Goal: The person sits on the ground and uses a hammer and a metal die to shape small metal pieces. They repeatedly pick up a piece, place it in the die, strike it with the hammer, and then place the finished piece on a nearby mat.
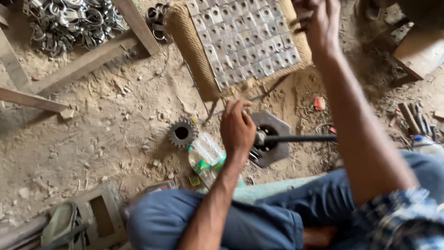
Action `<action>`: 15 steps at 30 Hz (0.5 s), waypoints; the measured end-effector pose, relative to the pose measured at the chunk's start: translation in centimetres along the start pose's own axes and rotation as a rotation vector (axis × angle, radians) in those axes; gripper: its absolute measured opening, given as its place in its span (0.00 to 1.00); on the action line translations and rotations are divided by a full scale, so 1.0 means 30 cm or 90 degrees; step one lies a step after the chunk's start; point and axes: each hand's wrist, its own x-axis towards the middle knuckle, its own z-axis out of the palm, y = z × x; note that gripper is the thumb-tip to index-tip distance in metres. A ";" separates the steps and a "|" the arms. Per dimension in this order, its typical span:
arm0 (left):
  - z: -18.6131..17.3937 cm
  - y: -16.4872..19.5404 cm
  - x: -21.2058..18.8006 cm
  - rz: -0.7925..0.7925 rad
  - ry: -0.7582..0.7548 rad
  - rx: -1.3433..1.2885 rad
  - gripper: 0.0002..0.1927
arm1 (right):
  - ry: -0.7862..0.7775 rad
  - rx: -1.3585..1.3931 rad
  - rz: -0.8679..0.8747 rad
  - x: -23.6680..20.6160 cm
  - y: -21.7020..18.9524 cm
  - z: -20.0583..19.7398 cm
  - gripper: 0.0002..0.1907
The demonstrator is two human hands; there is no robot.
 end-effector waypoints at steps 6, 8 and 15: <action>-0.040 -0.003 -0.050 0.190 0.149 0.033 0.12 | -0.188 -0.173 0.096 -0.688 -0.292 0.097 0.13; -0.055 0.008 -0.068 0.166 0.131 0.017 0.09 | -0.329 -0.309 0.022 -0.882 -0.379 0.096 0.06; -0.041 0.022 -0.115 0.093 0.046 0.057 0.04 | -0.735 -0.373 0.094 -1.531 -0.435 -0.157 0.04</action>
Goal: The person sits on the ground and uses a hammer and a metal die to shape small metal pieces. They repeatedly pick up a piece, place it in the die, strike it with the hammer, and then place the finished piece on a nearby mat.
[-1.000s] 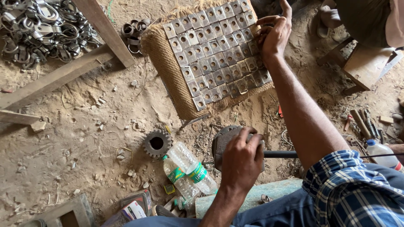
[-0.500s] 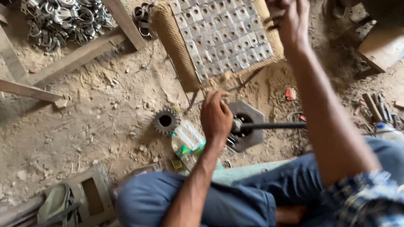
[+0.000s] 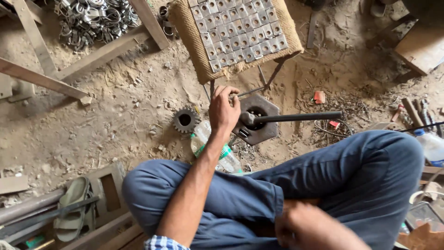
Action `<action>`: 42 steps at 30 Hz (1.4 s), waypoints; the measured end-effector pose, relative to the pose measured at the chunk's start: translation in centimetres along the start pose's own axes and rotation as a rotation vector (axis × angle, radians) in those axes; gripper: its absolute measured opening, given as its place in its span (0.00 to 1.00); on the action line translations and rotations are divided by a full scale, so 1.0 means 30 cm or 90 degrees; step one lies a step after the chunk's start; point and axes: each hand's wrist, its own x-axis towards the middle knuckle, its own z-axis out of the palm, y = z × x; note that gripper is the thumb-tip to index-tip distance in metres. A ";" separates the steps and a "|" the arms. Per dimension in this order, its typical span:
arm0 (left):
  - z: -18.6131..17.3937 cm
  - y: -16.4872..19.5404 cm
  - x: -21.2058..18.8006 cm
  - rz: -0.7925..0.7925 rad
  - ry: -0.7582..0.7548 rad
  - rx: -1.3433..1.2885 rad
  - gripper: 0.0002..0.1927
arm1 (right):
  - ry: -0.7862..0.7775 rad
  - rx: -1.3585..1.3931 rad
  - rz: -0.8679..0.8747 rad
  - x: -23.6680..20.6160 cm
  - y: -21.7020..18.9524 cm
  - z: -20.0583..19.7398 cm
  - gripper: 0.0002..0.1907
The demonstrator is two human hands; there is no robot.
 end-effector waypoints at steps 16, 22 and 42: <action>0.017 -0.029 -0.054 0.060 -0.014 -0.042 0.04 | 0.512 -0.496 0.033 -0.169 -0.022 0.495 0.15; -0.020 0.036 -0.079 0.092 -0.012 -0.061 0.05 | 0.456 -0.436 -0.047 -0.206 0.069 0.574 0.16; -0.052 0.205 -0.132 0.256 0.062 0.016 0.05 | 0.127 -0.165 0.100 -0.275 -0.153 0.401 0.17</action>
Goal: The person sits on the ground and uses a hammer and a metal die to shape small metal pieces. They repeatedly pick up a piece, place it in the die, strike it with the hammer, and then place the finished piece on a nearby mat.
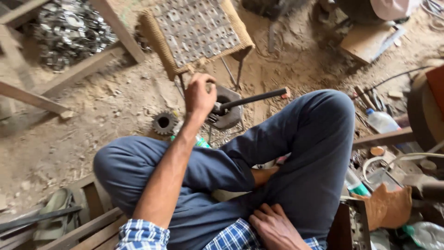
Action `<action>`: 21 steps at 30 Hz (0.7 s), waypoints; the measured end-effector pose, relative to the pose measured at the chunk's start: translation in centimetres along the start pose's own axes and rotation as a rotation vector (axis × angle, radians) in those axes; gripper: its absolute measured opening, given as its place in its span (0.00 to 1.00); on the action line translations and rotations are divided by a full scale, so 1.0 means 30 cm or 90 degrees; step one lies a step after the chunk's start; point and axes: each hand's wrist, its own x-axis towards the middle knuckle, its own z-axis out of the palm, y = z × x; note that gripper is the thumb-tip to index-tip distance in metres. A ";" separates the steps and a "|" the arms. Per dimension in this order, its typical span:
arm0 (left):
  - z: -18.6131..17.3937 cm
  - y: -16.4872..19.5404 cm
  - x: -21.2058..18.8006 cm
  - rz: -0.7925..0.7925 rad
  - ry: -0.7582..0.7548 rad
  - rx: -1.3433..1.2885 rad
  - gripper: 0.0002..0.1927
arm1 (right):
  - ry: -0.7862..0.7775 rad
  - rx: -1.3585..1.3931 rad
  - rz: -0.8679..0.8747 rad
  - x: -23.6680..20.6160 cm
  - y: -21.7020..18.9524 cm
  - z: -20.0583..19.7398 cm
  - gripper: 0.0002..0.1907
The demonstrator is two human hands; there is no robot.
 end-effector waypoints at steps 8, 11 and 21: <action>-0.112 -0.099 -0.109 -0.105 -0.039 -0.058 0.04 | -0.080 0.072 0.162 -0.031 0.017 -0.094 0.23; -0.105 -0.188 -0.150 -0.087 -0.065 -0.041 0.06 | -0.108 0.119 0.198 0.005 0.012 -0.188 0.22; 0.014 -0.178 -0.142 0.010 -0.477 0.164 0.11 | 0.221 0.172 0.109 0.455 0.143 -0.759 0.10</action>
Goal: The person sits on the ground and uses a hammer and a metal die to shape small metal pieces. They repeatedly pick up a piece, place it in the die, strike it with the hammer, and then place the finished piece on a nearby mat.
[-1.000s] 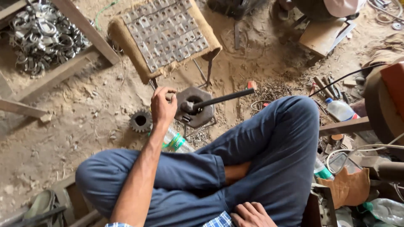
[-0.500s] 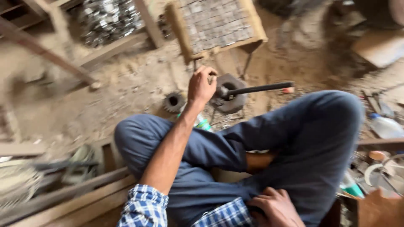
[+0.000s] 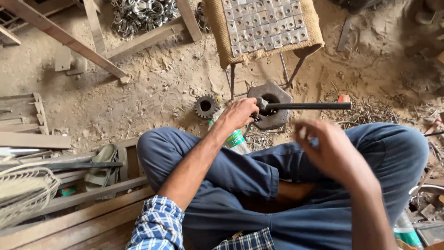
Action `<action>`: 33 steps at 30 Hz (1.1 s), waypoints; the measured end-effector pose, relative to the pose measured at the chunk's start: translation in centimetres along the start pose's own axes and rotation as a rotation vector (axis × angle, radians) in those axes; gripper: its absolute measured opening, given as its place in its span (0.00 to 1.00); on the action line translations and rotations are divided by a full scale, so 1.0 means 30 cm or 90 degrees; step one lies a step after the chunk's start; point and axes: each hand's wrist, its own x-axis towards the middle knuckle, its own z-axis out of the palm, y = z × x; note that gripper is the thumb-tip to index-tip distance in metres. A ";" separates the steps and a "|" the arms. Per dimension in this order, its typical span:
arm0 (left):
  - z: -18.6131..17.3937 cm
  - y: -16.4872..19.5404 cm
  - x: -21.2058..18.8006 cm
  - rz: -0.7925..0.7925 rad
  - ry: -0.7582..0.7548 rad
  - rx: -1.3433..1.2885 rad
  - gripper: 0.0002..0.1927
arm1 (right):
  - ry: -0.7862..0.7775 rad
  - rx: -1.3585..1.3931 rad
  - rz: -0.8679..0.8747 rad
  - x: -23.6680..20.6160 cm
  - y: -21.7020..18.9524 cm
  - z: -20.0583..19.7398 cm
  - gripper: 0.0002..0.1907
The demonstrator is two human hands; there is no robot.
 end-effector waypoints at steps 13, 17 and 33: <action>-0.002 -0.010 0.063 -0.007 0.034 0.062 0.18 | 0.026 -0.365 0.093 0.453 0.393 0.222 0.24; -0.006 0.004 0.087 -0.021 0.039 0.114 0.22 | 0.032 -0.367 0.082 0.483 0.411 0.221 0.25; 0.065 -0.067 0.105 -0.212 0.074 -0.041 0.07 | 0.018 -0.363 0.098 0.514 0.393 0.212 0.22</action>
